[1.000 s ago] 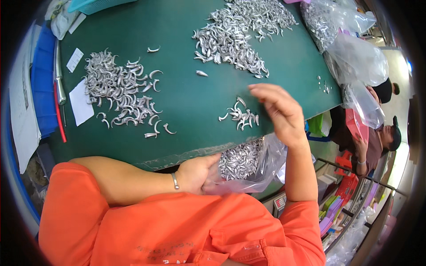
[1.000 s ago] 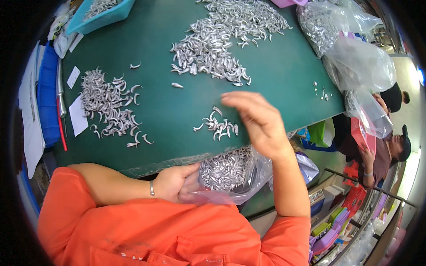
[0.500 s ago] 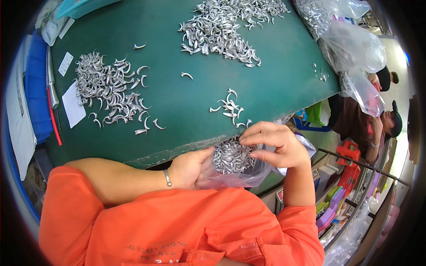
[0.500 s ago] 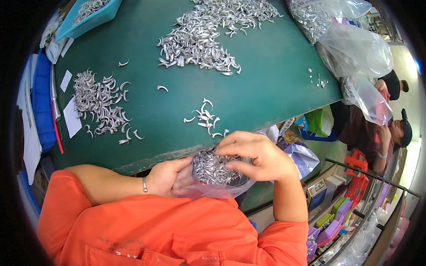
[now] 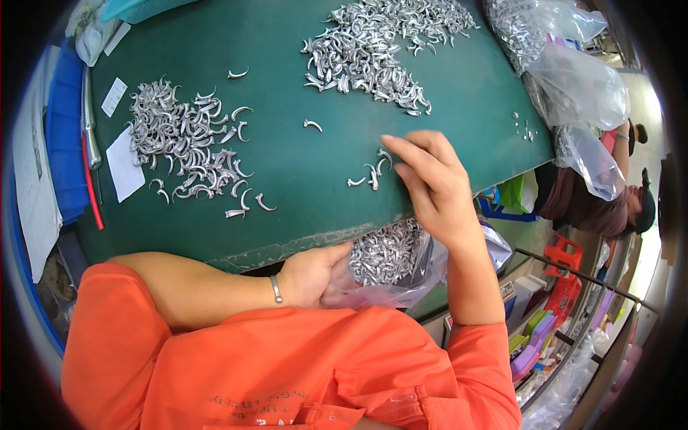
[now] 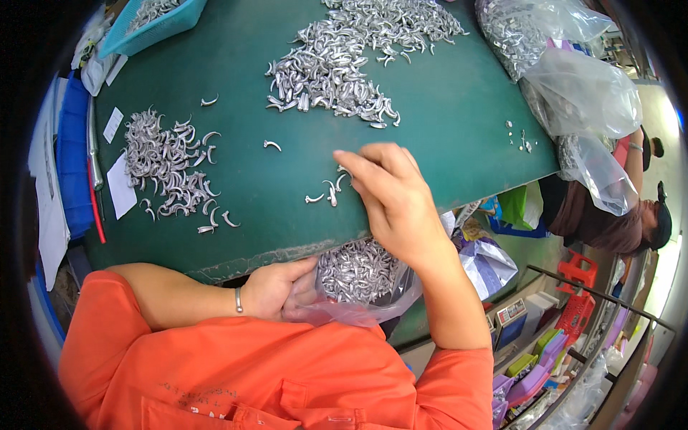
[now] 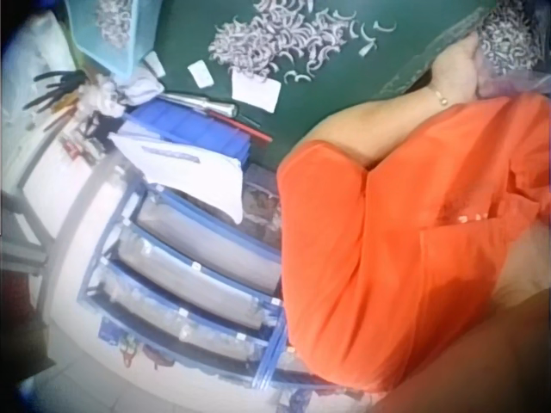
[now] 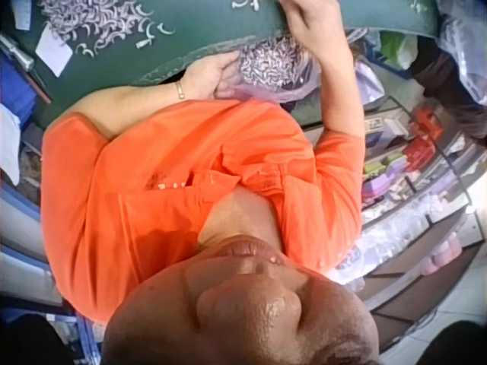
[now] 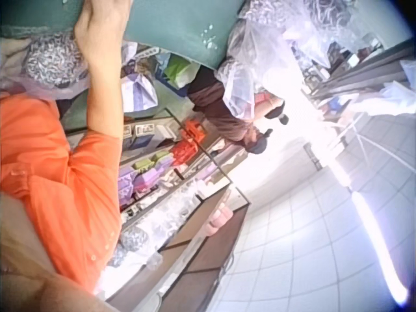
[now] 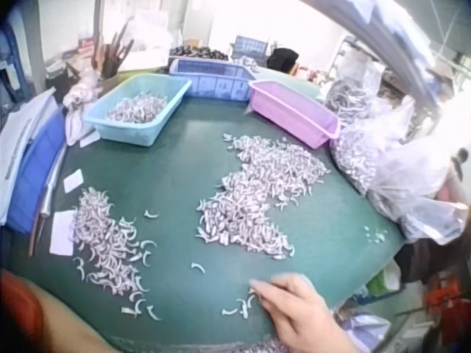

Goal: The person sorts small crescent-shaped metal parts on a table and places them into a small plastic bag.

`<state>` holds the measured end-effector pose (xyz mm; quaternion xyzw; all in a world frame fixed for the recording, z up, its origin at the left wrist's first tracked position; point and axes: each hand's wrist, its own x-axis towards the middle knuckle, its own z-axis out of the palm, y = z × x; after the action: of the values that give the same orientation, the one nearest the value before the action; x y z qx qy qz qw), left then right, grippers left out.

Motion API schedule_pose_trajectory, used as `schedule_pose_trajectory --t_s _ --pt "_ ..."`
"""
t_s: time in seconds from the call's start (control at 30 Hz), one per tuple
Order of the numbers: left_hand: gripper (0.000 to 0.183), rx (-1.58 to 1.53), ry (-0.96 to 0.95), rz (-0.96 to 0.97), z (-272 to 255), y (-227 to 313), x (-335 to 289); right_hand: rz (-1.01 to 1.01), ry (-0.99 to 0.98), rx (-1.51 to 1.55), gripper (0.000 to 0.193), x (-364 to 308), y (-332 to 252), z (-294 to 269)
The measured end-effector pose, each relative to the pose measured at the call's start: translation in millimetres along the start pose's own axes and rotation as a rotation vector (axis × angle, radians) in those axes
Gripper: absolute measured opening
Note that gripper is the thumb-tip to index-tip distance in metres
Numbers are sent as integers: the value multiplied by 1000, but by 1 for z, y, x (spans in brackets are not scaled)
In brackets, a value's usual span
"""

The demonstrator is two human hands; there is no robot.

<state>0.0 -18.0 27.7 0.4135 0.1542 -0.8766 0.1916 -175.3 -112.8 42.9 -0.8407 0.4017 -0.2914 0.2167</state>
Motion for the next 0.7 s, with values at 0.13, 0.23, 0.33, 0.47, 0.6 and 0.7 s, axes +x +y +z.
schedule_pose_trajectory --t_s 0.13,0.23,0.33,0.47,0.6,0.7 --pt "18 51 -55 22 -6 0 1 32 -37 -4 17 4 13 3" --pt "19 68 -160 55 -15 -4 7 -44 -78 5 20 9 8 -3" --pt "19 52 -158 34 -20 -5 10 -146 -269 6 34 13 -8 -6" --pt "23 -10 -69 20 -3 -1 -2 -70 -320 -25 26 9 -8 -11" --pt "35 0 -53 20 0 0 -2 -121 -260 -89 19 9 -1 -14" --pt "38 12 -92 54 0 -1 -2 -10 -217 48 16 6 1 -19"
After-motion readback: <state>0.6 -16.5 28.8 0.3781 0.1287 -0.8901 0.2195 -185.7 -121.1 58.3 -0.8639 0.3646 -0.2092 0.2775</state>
